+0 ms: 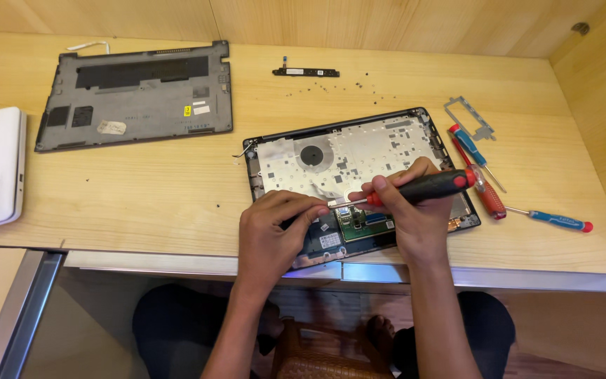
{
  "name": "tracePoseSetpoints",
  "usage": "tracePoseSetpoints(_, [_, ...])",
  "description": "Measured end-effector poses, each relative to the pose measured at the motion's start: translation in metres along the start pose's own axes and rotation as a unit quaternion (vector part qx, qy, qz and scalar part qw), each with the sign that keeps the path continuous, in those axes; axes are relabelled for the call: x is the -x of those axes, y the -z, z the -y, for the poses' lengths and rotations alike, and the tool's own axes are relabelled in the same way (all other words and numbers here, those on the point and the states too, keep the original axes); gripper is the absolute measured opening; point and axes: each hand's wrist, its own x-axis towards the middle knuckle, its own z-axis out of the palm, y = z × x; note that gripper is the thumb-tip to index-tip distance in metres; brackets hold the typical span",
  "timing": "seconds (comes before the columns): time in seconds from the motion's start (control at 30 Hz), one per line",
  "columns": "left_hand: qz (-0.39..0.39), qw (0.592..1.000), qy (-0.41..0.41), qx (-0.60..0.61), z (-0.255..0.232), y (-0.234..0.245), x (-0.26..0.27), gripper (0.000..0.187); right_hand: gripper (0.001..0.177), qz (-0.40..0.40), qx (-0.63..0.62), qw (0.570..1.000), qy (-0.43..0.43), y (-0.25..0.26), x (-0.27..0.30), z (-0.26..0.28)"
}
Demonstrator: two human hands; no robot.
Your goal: The person uses a screwdriver to unscrew components from the internal circuit board of a disassembled laptop. They carefully remove screws and place them on the wooden desk next to the laptop chassis.
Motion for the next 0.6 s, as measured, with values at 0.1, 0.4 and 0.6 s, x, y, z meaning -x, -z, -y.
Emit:
tracePoseSetpoints(0.1, [-0.002, 1.000, -0.008, 0.001, 0.0016, -0.0001, 0.0017, 0.010, 0.026, -0.005, -0.007, 1.000, 0.001, 0.0001, 0.0008, 0.0010])
tracePoseSetpoints(0.4, [0.001, 1.000, -0.008, -0.002, -0.0016, 0.0007, 0.0002, 0.007, 0.025, -0.020, -0.010, 0.999, 0.022, -0.0024, 0.0010, 0.0057])
tracePoseSetpoints(0.6, [0.009, 1.000, -0.001, -0.010, -0.0017, 0.0008, 0.0009, 0.007, 0.025, -0.024, -0.016, 0.999, 0.026, -0.0029, 0.0010, 0.0069])
